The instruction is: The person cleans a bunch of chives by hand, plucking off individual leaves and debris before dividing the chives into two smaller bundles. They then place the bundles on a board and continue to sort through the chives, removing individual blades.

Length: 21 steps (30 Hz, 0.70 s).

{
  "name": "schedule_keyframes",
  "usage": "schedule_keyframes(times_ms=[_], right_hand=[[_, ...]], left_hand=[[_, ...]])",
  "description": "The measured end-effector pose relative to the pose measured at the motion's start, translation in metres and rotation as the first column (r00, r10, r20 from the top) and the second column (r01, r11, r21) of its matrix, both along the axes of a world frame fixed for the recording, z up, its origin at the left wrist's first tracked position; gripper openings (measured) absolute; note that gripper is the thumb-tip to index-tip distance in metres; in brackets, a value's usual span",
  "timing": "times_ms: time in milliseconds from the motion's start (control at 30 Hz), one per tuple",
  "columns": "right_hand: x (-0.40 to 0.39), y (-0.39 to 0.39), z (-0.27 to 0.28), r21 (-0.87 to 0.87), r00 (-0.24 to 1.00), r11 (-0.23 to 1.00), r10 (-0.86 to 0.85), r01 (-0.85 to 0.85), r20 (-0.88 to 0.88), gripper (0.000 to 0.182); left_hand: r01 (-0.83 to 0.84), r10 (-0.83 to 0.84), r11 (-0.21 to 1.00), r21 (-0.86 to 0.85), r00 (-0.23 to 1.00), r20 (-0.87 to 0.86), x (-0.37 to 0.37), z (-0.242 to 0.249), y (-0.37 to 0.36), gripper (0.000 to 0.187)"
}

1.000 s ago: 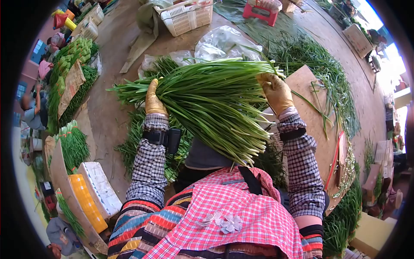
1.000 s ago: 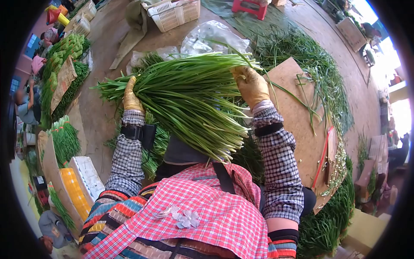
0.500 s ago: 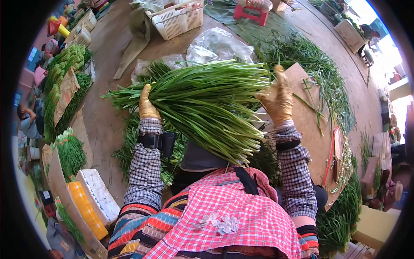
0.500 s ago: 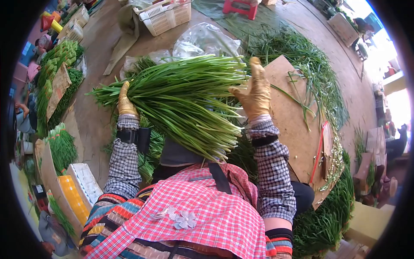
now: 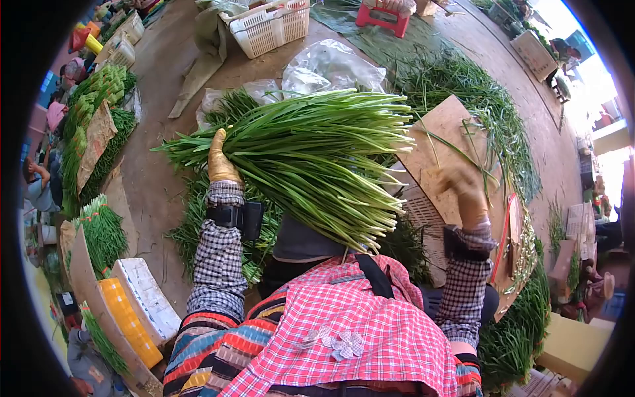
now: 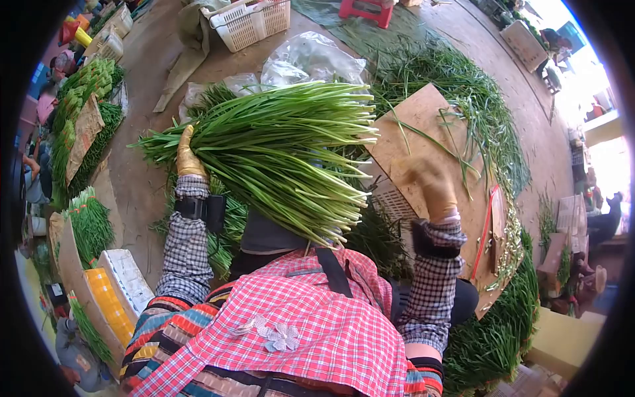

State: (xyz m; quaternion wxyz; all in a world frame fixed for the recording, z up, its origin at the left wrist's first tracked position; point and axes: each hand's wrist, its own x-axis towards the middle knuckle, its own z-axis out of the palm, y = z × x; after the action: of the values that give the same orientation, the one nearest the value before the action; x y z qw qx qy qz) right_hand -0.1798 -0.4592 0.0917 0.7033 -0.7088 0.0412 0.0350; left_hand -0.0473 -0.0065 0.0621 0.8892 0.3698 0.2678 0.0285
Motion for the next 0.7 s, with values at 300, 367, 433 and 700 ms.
schedule_keyframes(times_ms=[300,367,433,700], right_hand=[[0.059,0.062,-0.013,-0.479,0.963,0.837,-0.251,0.266,0.095,0.047],[0.085,0.044,-0.058,-0.306,0.979,0.944,-0.165,0.123,-0.116,0.038],[0.079,0.045,-0.05,-0.072,0.971,0.981,-0.19,0.181,-0.148,0.029],[0.047,0.019,-0.034,-0.405,0.946,0.867,-0.325,0.29,-0.019,0.025]], left_hand=[[0.005,-0.008,0.998,0.055,0.998,0.057,-0.002,0.005,-0.003,0.036],[0.017,-0.022,0.998,0.057,0.996,0.086,0.001,-0.003,0.002,0.036],[0.063,-0.063,0.998,0.004,0.993,0.1,0.001,-0.001,0.003,0.034],[0.028,-0.027,0.999,0.021,0.999,-0.029,0.0,0.0,0.001,0.034]])
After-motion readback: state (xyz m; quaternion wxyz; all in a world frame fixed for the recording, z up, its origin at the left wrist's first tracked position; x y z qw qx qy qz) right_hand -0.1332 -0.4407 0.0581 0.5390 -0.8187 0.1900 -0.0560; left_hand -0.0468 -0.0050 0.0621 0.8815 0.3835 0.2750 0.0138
